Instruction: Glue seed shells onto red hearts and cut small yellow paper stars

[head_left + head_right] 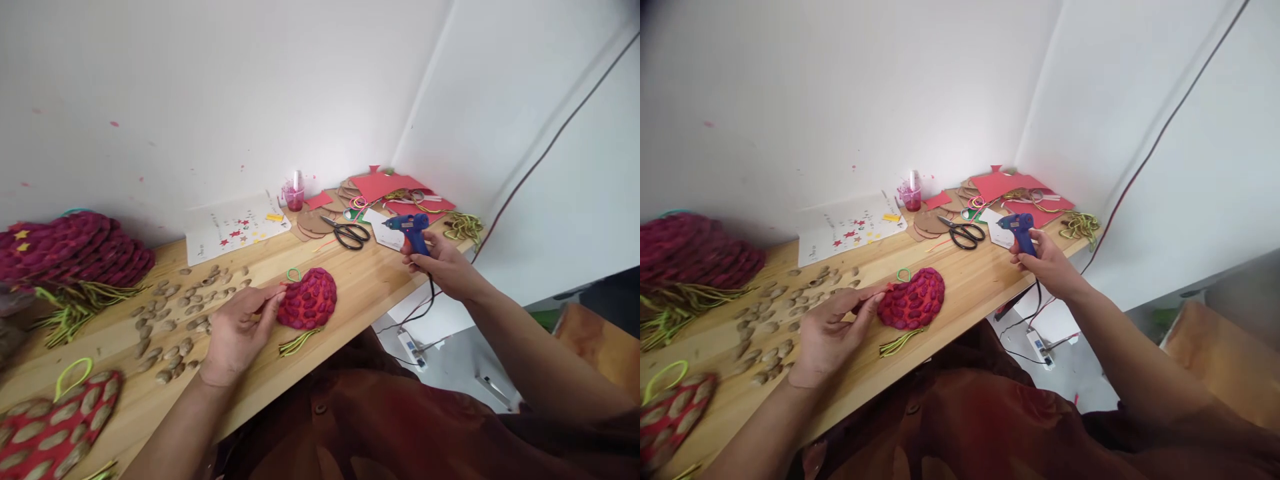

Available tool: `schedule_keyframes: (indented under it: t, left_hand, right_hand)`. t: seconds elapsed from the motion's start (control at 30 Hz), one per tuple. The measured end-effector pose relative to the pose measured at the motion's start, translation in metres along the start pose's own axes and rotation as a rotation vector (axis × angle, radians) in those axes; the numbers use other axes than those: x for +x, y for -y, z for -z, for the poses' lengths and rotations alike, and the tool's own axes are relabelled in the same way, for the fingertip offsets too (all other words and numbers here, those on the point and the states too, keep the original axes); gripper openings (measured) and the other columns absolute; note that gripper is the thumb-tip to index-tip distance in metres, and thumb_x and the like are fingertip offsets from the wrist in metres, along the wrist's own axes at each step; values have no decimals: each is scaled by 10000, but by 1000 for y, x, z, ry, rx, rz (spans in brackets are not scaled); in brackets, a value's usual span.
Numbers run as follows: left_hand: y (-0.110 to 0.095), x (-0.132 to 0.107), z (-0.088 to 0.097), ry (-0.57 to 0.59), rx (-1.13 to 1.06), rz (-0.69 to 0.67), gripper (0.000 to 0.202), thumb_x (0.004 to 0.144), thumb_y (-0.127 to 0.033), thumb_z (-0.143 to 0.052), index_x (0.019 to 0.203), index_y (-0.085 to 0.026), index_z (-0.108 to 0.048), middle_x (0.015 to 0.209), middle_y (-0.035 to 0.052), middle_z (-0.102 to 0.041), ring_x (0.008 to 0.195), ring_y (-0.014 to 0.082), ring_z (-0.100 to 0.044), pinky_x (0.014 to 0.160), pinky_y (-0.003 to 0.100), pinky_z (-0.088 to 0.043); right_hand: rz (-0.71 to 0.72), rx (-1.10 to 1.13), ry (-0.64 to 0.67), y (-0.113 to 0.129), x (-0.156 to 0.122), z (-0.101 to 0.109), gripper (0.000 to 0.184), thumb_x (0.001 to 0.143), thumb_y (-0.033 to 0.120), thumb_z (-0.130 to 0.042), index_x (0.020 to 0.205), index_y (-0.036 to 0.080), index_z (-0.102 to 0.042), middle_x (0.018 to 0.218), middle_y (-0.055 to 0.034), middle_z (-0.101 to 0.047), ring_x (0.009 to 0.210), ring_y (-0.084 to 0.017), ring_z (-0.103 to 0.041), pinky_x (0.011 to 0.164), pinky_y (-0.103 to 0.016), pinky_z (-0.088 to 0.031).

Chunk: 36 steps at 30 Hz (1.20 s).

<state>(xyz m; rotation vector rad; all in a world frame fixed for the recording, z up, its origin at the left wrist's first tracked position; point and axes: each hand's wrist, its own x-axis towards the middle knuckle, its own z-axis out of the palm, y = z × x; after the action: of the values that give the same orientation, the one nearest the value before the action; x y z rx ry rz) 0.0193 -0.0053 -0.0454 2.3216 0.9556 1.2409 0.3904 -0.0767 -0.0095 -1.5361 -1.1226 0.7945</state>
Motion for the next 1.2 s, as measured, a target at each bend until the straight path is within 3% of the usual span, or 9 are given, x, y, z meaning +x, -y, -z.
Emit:
schedule_keyframes:
  t: [0.13, 0.27, 0.43, 0.63, 0.97, 1.2]
  left_hand:
    - [3, -2, 0, -12, 20, -8, 172, 868, -198, -661, 1020, -201, -743, 937, 41, -769, 788, 164, -697, 757, 283, -550]
    - [4, -2, 1, -11, 50, -30, 173, 870, -208, -664, 1025, -206, -740, 888, 27, -761, 749, 157, -690, 720, 271, -538]
    - [2, -1, 1, -2, 53, -44, 200, 871, -188, -664, 1057, -208, -732, 936, 32, -762, 780, 152, -691, 751, 269, -536]
    - [2, 0, -1, -8, 48, -55, 184, 870, -202, -667, 1042, -212, -731, 924, 27, -762, 788, 156, -699, 740, 270, -544]
    - [1, 1, 0, 0, 50, -71, 165, 882, -221, -647, 1021, -196, -734, 898, 46, -766, 754, 172, -703, 708, 279, -561]
    - [4, 0, -2, -1, 37, -79, 170, 874, -202, -658, 1028, -202, -730, 916, 41, -766, 774, 167, -705, 722, 275, -562]
  right_hand:
    - [42, -88, 9, -3, 5, 7, 387, 777, 362, -645, 1081, 238, -441, 989, -47, -652, 838, -202, -679, 705, -368, -564]
    - [83, -282, -33, -6, 14, 22, 513, 789, 339, -642, 1237, 227, -419, 1013, -89, -678, 880, -252, -683, 756, -446, -569]
    - [169, -620, -70, -12, 23, 37, 590, 783, 229, -625, 1351, 219, -466, 1095, -133, -705, 1021, -336, -652, 941, -568, -463]
    - [238, -855, -48, -28, 27, 42, 567, 779, 165, -558, 1344, 214, -548, 1306, -138, -644, 1175, -358, -601, 993, -525, -456]
    - [248, -993, 15, -33, 35, 53, 533, 783, 168, -570, 1311, 229, -618, 1137, -116, -724, 1000, -335, -661, 884, -481, -513]
    - [278, -988, 82, -28, 37, 56, 512, 786, 175, -581, 1285, 276, -633, 1195, -77, -714, 1006, -310, -666, 892, -473, -519]
